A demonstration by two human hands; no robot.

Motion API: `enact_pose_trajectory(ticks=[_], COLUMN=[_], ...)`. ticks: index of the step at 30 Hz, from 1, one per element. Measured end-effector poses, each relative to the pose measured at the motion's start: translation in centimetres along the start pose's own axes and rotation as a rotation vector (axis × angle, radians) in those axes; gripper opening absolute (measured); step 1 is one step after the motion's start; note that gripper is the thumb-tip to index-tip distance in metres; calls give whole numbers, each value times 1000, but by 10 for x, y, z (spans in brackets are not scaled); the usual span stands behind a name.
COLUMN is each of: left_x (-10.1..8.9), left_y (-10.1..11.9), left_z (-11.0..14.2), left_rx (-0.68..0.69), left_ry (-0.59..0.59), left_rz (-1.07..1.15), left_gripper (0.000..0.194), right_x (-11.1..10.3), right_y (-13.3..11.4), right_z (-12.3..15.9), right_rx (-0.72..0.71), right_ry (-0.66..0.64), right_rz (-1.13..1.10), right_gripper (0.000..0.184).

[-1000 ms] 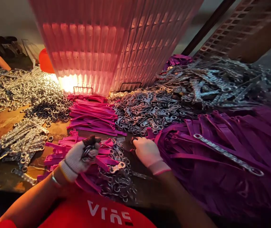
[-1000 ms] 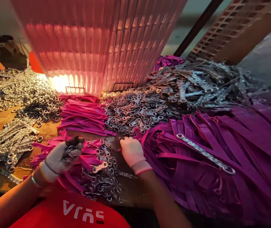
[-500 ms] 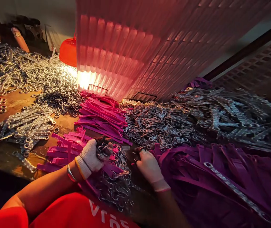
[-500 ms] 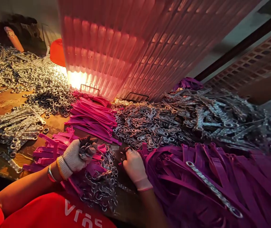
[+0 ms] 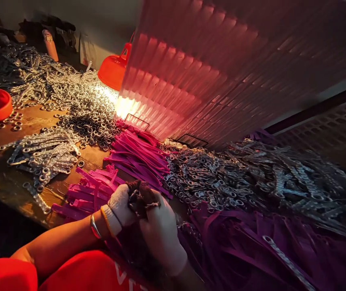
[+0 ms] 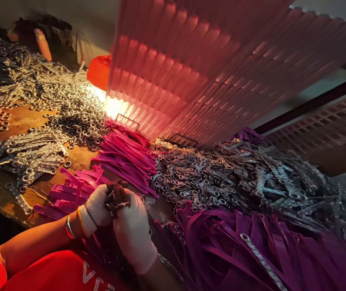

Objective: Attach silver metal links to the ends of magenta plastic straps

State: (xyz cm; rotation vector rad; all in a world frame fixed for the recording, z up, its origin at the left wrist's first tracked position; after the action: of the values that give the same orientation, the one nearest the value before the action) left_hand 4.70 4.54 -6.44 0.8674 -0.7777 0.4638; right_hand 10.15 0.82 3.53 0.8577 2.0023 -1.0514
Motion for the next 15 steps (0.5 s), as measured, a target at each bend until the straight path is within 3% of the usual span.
enact_pose_trajectory(ticks=[3, 7, 10, 15], left_x=[0, 2, 3, 12], left_y=[7, 20, 27, 41], left_z=[4, 17, 28, 43], left_rx=[21, -3, 1, 152], left_ry=[-48, -106, -120, -99], left_rz=[-12, -40, -141, -472], left_gripper=[7, 22, 21, 28], right_x=[-10, -26, -27, -14], right_y=[1, 21, 33, 36], right_z=[-6, -8, -2, 4], right_rx=[32, 295, 415, 347], right_ry=[54, 151, 175, 118], right_rz=[-107, -247, -317, -255], right_gripper=[41, 31, 30, 31])
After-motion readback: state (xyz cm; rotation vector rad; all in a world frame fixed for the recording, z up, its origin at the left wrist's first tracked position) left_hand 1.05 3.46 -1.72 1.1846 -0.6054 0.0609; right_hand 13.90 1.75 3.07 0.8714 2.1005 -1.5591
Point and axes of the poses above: each hand's wrist, its own z-axis away from the middle knuckle, its own x-axis out of the palm, y = z × x, the point moved 7 cm from there along -z, towards the middle knuckle, and after that the axes turned 1 degree about -z, right-handed, at the moved point
